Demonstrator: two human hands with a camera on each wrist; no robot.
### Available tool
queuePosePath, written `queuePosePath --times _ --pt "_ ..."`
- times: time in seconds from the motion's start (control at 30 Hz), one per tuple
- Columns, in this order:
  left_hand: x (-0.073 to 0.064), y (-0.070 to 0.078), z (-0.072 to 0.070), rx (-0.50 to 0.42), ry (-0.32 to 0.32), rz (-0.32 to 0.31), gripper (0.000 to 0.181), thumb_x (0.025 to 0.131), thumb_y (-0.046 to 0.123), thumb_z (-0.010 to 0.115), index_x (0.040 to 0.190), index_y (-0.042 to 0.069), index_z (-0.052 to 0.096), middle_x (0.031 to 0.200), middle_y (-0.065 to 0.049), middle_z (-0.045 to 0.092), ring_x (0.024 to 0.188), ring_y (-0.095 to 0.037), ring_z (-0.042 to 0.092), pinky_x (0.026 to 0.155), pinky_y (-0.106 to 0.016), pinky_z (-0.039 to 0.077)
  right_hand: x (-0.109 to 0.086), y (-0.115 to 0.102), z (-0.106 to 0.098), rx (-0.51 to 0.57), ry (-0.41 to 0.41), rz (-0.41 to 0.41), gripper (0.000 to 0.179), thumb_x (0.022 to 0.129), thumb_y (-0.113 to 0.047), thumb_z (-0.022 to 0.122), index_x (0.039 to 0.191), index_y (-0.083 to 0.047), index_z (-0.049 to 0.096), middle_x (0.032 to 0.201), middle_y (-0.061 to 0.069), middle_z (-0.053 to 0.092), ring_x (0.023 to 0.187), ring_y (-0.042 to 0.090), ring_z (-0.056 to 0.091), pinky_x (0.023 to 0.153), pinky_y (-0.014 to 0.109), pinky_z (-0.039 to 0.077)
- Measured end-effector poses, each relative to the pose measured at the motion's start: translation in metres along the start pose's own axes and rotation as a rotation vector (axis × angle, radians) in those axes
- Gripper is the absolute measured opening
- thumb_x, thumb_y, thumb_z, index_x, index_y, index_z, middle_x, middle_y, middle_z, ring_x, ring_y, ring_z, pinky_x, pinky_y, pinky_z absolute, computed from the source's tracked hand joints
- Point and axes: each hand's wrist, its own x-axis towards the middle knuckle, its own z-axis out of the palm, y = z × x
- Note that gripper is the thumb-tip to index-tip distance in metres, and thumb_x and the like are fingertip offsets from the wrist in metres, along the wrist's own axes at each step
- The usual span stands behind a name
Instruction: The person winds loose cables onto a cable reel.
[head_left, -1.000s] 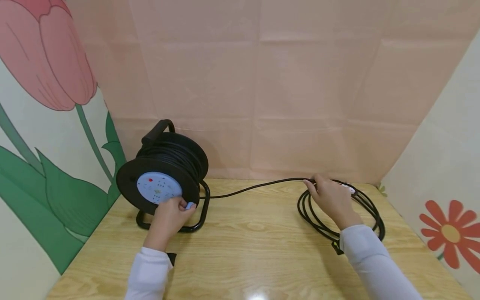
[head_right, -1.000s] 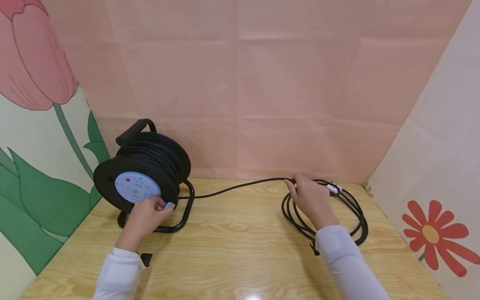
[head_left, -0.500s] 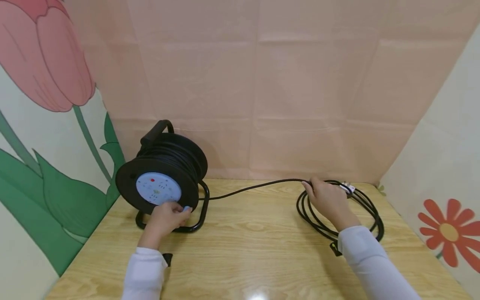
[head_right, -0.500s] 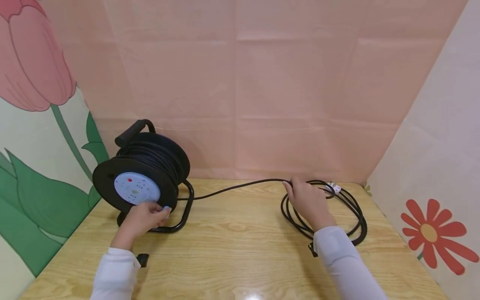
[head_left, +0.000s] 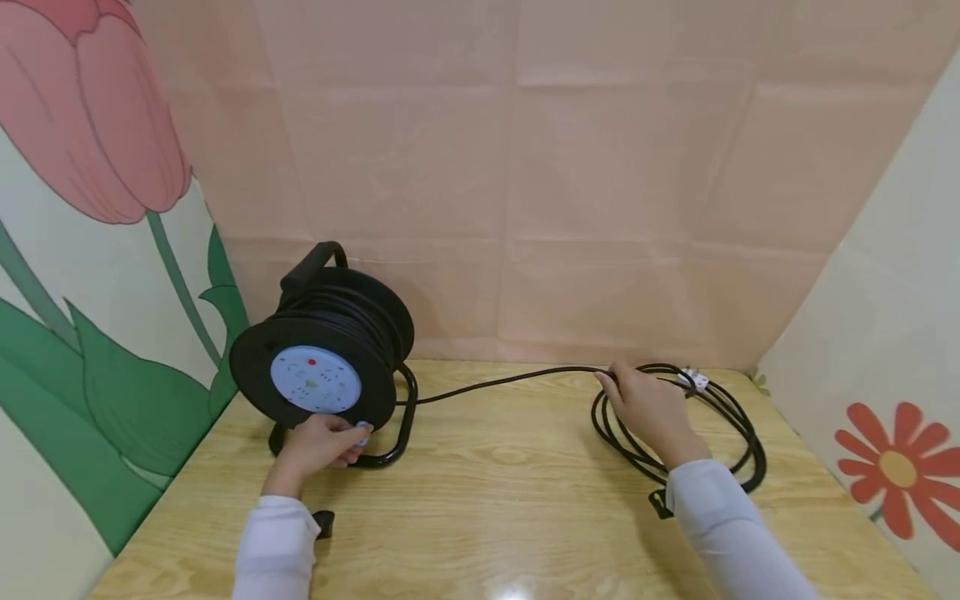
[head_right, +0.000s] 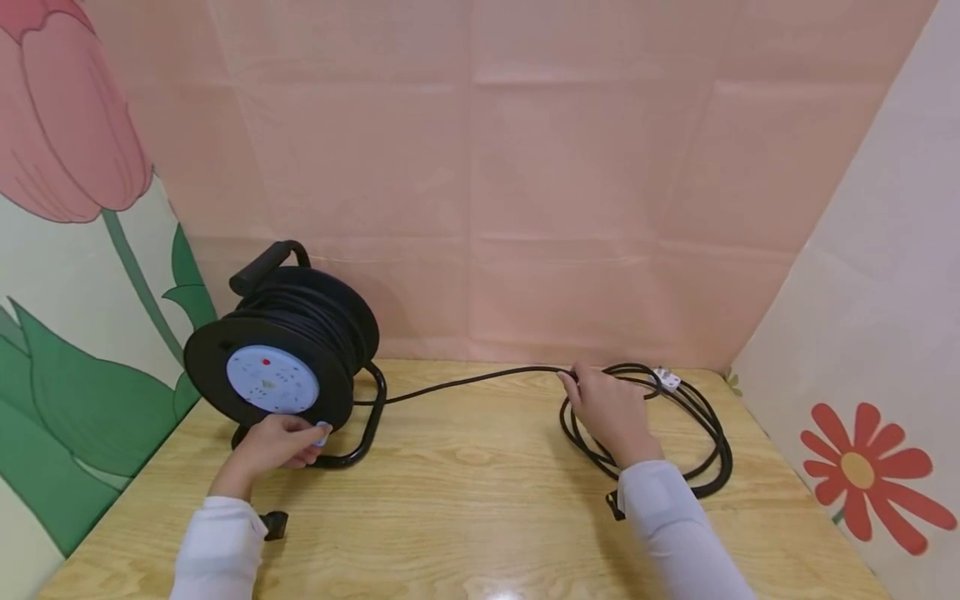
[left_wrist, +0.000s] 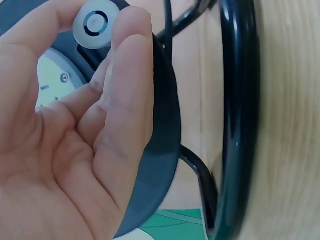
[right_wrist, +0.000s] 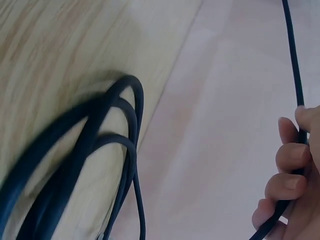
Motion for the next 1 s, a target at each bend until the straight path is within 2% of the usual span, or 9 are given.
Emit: queuePosePath --times 0.07,0.2,0.33,0.47,0.57,0.73,0.83,1.0 --pt "0.000 -0.003 0.000 -0.021 -0.006 -0.013 0.040 0.094 0.036 0.069 0.093 -0.004 0.072 0.082 -0.008 0.071 0.074 -0.018 0.068 0.071 -0.038 0.059 0.000 -0.003 0.001 0.033 -0.025 0.018 0.027 0.105 -0.034 0.053 0.089 -0.012 0.051 0.052 -0.002 0.037 0.039 0.016 0.034 0.036 0.032 0.025" --pt "0.002 -0.011 0.000 -0.065 -0.036 -0.038 0.043 0.096 0.036 0.066 0.096 -0.006 0.073 0.084 -0.010 0.072 0.075 -0.018 0.068 0.073 -0.038 0.059 0.001 -0.008 -0.001 0.048 0.005 0.008 0.024 0.104 -0.034 0.055 0.094 -0.012 0.057 0.054 -0.005 0.041 0.039 0.014 0.035 0.036 0.032 0.026" --pt "0.005 -0.022 -0.003 -0.095 -0.055 -0.061 0.043 0.098 0.036 0.063 0.097 -0.006 0.073 0.084 -0.008 0.071 0.075 -0.019 0.068 0.072 -0.036 0.059 0.001 -0.012 -0.004 0.069 0.014 0.020 0.032 0.102 -0.046 0.056 0.090 -0.016 0.060 0.050 -0.009 0.040 0.037 0.012 0.033 0.034 0.030 0.023" --pt "0.005 -0.031 -0.008 -0.098 -0.043 -0.074 0.044 0.098 0.037 0.063 0.098 -0.006 0.073 0.085 -0.007 0.071 0.076 -0.018 0.068 0.071 -0.035 0.059 0.003 -0.016 -0.006 0.095 0.027 0.051 0.042 0.096 -0.060 0.056 0.087 -0.020 0.065 0.047 -0.011 0.039 0.037 0.011 0.030 0.036 0.029 0.020" --pt "0.005 -0.036 -0.011 -0.105 -0.031 -0.068 0.045 0.097 0.037 0.064 0.099 -0.007 0.073 0.085 -0.008 0.071 0.076 -0.018 0.068 0.070 -0.033 0.059 0.003 -0.019 -0.004 0.097 0.024 0.064 0.046 0.095 -0.064 0.055 0.087 -0.021 0.067 0.047 -0.011 0.039 0.037 0.011 0.030 0.037 0.029 0.019" --pt "0.004 -0.042 -0.015 -0.136 -0.020 -0.052 0.046 0.098 0.034 0.064 0.100 -0.011 0.072 0.085 -0.010 0.072 0.074 -0.018 0.068 0.069 -0.031 0.059 0.002 -0.025 0.004 0.097 0.000 0.058 0.041 0.098 -0.058 0.056 0.089 -0.019 0.066 0.049 -0.010 0.040 0.037 0.010 0.033 0.035 0.029 0.022" --pt "0.004 -0.044 -0.016 -0.156 -0.010 -0.049 0.046 0.098 0.033 0.065 0.100 -0.012 0.070 0.083 -0.009 0.072 0.073 -0.018 0.068 0.067 -0.031 0.059 0.003 -0.029 0.007 0.098 0.014 0.067 0.034 0.100 -0.050 0.058 0.092 -0.018 0.064 0.050 -0.010 0.041 0.038 0.011 0.035 0.035 0.030 0.025" --pt "0.004 -0.047 -0.017 -0.199 0.008 -0.071 0.044 0.096 0.031 0.067 0.101 -0.012 0.070 0.083 -0.008 0.071 0.072 -0.017 0.068 0.067 -0.030 0.059 0.005 -0.034 0.011 0.095 0.126 0.053 0.024 0.100 -0.039 0.061 0.094 -0.016 0.063 0.050 -0.010 0.041 0.036 0.011 0.033 0.033 0.031 0.025"
